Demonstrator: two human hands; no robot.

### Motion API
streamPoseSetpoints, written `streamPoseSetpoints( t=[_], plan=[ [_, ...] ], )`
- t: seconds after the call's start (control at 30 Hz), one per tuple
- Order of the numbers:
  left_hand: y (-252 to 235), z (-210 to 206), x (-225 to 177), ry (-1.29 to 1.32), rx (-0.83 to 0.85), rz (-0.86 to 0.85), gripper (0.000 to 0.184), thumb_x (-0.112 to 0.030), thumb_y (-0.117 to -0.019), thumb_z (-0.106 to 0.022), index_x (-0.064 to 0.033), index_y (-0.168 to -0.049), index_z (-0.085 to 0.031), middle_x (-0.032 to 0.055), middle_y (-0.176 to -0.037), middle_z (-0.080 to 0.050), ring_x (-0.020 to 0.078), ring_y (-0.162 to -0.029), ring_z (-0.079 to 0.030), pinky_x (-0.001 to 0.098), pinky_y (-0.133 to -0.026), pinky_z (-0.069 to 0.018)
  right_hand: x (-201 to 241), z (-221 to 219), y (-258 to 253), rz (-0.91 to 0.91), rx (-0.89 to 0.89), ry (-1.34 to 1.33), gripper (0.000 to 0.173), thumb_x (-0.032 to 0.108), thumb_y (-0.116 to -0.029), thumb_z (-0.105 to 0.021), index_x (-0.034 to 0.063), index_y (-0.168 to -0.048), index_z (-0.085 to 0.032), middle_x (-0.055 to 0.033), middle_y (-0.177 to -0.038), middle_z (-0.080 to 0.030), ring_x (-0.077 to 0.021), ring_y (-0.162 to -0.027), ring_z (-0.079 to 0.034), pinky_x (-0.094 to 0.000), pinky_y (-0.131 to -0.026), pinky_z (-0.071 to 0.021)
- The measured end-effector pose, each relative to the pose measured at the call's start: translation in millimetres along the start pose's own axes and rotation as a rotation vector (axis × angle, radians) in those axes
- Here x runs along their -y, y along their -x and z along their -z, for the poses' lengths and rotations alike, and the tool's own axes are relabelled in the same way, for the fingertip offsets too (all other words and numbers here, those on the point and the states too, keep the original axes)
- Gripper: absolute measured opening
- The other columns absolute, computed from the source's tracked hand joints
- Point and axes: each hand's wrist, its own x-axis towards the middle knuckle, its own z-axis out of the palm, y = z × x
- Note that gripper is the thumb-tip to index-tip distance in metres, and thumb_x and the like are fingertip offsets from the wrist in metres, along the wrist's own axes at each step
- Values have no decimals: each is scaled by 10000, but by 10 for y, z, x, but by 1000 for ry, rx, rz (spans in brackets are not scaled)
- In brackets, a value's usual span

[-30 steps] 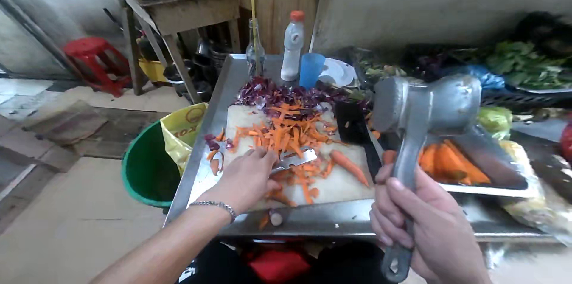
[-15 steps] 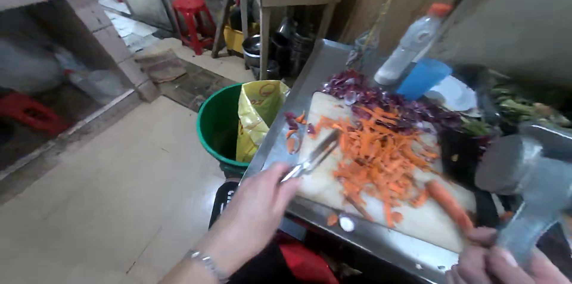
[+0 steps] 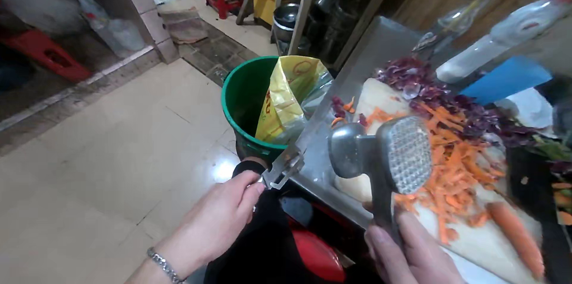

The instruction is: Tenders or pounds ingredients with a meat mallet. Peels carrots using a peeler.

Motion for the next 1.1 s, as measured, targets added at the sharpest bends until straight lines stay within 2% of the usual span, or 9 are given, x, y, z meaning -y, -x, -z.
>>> streamPoseSetpoints(
  t=[0.1, 0.23, 0.43, 0.7, 0.77, 0.9, 0.97, 1.03, 1.1],
  plan=[
    [5, 101, -36, -49, 53, 5, 335, -440, -1101, -403, -269, -1305, -607, -25, -707, -615, 103, -537, -571, 285, -510, -505, 104, 24, -63, 85, 29, 199, 338, 198, -1068, -497, -31, -1301, -581, -109, -847, -684, -164, -642, -651, -367, -553, -569],
    [-24, 132, -71, -126, 50, -13, 333, -471, -1095, -393, -287, -1266, -612, -47, -690, -612, 85, -531, -572, 281, -508, -509, 216, 17, -155, 130, 47, 319, 349, 192, -1058, -530, -8, -1340, -580, -144, -973, -722, -196, -724, -694, -395, -616, -592],
    [-76, 161, -116, -23, 123, 4, 378, -450, -1096, -411, -307, -1416, -550, -18, -732, -628, 97, -530, -574, 271, -499, -514, 301, -68, -283, 154, 11, 270, 317, 219, -1066, -508, 19, -1295, -597, -68, -888, -690, -104, -688, -648, -304, -595, -572],
    [-88, 107, -5, 153, 72, 19, 248, -463, -1061, -511, -266, -1201, -567, -12, -728, -646, 114, -480, -569, 253, -426, -483, 184, -43, -291, 58, -57, 51, 306, 259, -1077, -503, 68, -1300, -586, 8, -774, -634, -84, -542, -565, -285, -443, -501],
    [-87, 86, 31, 191, 64, 6, 276, -476, -1031, -572, -262, -1204, -560, 1, -747, -649, 128, -475, -570, 264, -424, -496, 162, -14, -278, 41, -82, -4, 315, 270, -1078, -509, 60, -1302, -580, 2, -789, -630, -96, -545, -562, -288, -439, -501],
    [-82, 33, 98, 292, 44, -18, 498, -448, -843, -837, -285, -1213, -547, 15, -828, -684, 149, -498, -604, 280, -438, -533, 137, 17, -242, 33, -94, -121, 328, 280, -1094, -489, 56, -1326, -547, 6, -766, -612, -86, -535, -555, -267, -417, -491],
    [-51, -12, 85, 397, 45, -57, 412, -385, -891, -800, -243, -1197, -563, 44, -818, -682, 167, -516, -618, 283, -455, -544, 123, 18, -215, 24, -99, -167, 333, 283, -1098, -482, 54, -1335, -529, 9, -756, -599, -82, -528, -538, -258, -410, -476],
    [-15, -66, 64, 502, 82, -87, 278, -369, -982, -670, -194, -1187, -600, 59, -826, -695, 171, -559, -654, 284, -489, -575, 114, 14, -195, 26, -108, -195, 335, 271, -1098, -479, 43, -1339, -520, 11, -756, -602, -79, -527, -539, -252, -407, -474],
    [11, -123, 56, 615, 175, -99, 269, -361, -1063, -511, -144, -1182, -615, 71, -858, -703, 163, -572, -654, 273, -492, -570, 103, 17, -173, 24, -103, -200, 337, 267, -1097, -478, 41, -1344, -515, 11, -768, -608, -78, -535, -543, -254, -415, -479]
  ],
)
